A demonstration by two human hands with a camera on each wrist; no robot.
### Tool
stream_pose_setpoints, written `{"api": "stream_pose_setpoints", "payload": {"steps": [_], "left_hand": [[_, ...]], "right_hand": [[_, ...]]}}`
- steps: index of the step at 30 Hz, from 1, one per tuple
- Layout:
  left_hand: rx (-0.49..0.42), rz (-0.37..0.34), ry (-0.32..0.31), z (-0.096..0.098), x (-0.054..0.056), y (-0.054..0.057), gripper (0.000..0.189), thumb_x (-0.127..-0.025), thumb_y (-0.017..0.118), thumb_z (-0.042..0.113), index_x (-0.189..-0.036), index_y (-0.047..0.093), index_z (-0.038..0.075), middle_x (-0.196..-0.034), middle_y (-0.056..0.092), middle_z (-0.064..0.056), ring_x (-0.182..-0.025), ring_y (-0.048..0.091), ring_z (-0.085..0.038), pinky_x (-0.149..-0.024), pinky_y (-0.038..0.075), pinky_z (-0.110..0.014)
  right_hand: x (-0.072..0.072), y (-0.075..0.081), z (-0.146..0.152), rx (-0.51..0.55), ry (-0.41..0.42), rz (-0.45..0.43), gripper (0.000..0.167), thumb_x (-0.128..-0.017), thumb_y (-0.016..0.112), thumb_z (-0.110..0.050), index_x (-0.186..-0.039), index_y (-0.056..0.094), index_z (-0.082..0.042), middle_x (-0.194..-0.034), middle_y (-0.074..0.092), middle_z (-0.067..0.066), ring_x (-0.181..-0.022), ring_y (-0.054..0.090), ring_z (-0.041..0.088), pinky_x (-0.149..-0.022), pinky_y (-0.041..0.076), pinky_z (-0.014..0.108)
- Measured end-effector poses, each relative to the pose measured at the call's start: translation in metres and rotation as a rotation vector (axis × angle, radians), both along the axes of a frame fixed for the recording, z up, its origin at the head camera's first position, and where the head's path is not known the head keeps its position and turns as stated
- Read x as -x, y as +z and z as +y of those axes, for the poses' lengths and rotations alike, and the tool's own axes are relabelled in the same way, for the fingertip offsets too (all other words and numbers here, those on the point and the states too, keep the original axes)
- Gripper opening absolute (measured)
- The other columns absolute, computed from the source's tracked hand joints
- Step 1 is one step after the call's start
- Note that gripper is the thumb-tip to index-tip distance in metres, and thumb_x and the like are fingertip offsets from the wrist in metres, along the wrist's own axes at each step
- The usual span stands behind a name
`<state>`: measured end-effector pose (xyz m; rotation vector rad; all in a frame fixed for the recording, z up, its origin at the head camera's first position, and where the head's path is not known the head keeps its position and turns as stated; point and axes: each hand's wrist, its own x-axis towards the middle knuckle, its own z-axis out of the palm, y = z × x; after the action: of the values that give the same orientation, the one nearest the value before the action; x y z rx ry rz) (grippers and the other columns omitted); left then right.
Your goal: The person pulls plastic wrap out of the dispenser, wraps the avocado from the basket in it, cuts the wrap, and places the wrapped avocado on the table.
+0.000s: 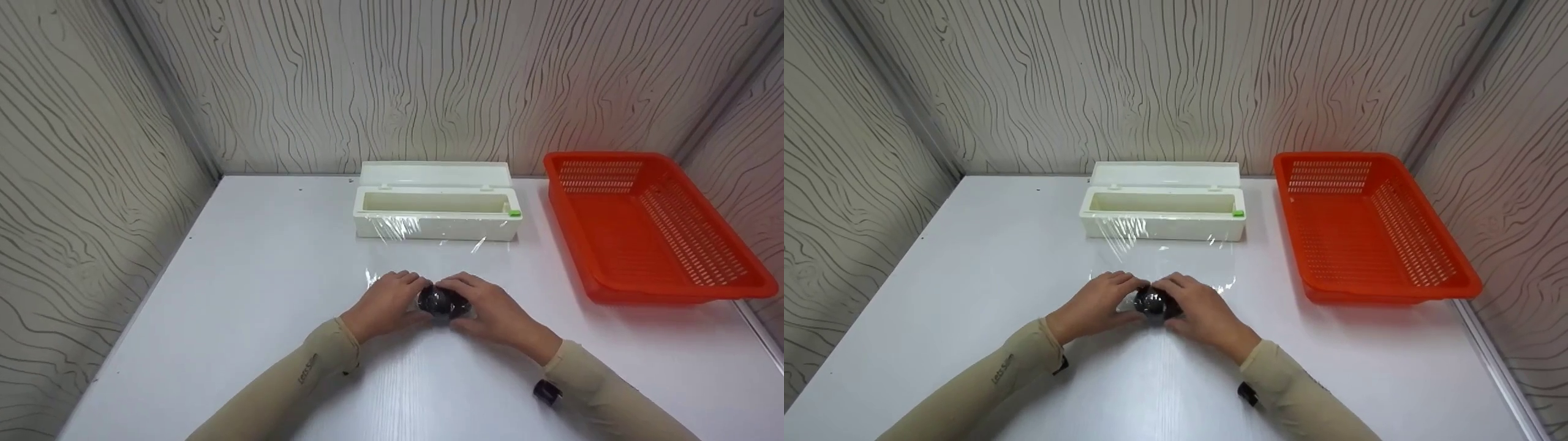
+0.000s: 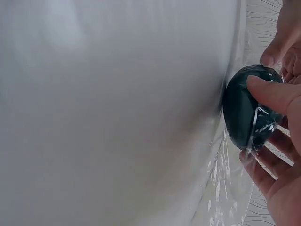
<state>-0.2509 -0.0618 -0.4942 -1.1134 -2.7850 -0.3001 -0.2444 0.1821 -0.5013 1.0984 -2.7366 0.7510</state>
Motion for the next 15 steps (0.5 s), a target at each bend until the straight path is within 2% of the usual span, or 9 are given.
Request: {"api": "stream_pose_setpoints", "payload": {"steps": [3,6,12,15], "left_hand": [[-0.007,-0.063,0.001,-0.0018,0.0027,0.0012,0.051,-0.095,0.075,0.042,-0.134,0.065,0.011,-0.124,0.072,-0.002,-0.115,0.068,-0.019,-0.103,0.054,-0.036],[0.003,-0.082,0.007,-0.0022,0.0042,0.0026,0.055,-0.095,0.075,0.044,-0.137,0.063,0.011,-0.127,0.072,-0.003,-0.117,0.068,-0.02,-0.103,0.055,-0.037],[-0.016,-0.037,0.037,0.0027,0.0043,0.0021,0.072,-0.087,0.08,0.053,-0.142,0.056,0.013,-0.128,0.071,-0.003,-0.112,0.069,-0.022,-0.097,0.057,-0.039],[-0.025,0.006,0.024,0.006,0.005,0.0001,0.069,-0.083,0.084,0.052,-0.136,0.058,0.015,-0.124,0.07,0.001,-0.108,0.068,-0.02,-0.092,0.058,-0.036]], "right_hand": [[0.0014,0.0002,-0.0013,-0.001,-0.004,-0.015,0.07,-0.076,0.092,-0.013,-0.138,0.062,-0.02,-0.127,0.067,0.0,-0.119,0.067,0.022,-0.104,0.057,0.046],[0.003,0.0013,-0.0021,-0.006,-0.013,-0.019,0.067,-0.078,0.091,-0.013,-0.138,0.062,-0.019,-0.126,0.068,0.001,-0.118,0.068,0.023,-0.103,0.057,0.046],[0.0056,0.0031,-0.001,-0.014,-0.038,-0.062,0.063,-0.08,0.09,-0.013,-0.136,0.059,-0.014,-0.128,0.07,0.005,-0.12,0.068,0.025,-0.105,0.055,0.048],[0.0073,0.0041,0.0005,-0.004,-0.02,-0.079,0.062,-0.082,0.089,-0.012,-0.136,0.059,-0.014,-0.129,0.069,0.004,-0.122,0.066,0.024,-0.107,0.054,0.048]]}}
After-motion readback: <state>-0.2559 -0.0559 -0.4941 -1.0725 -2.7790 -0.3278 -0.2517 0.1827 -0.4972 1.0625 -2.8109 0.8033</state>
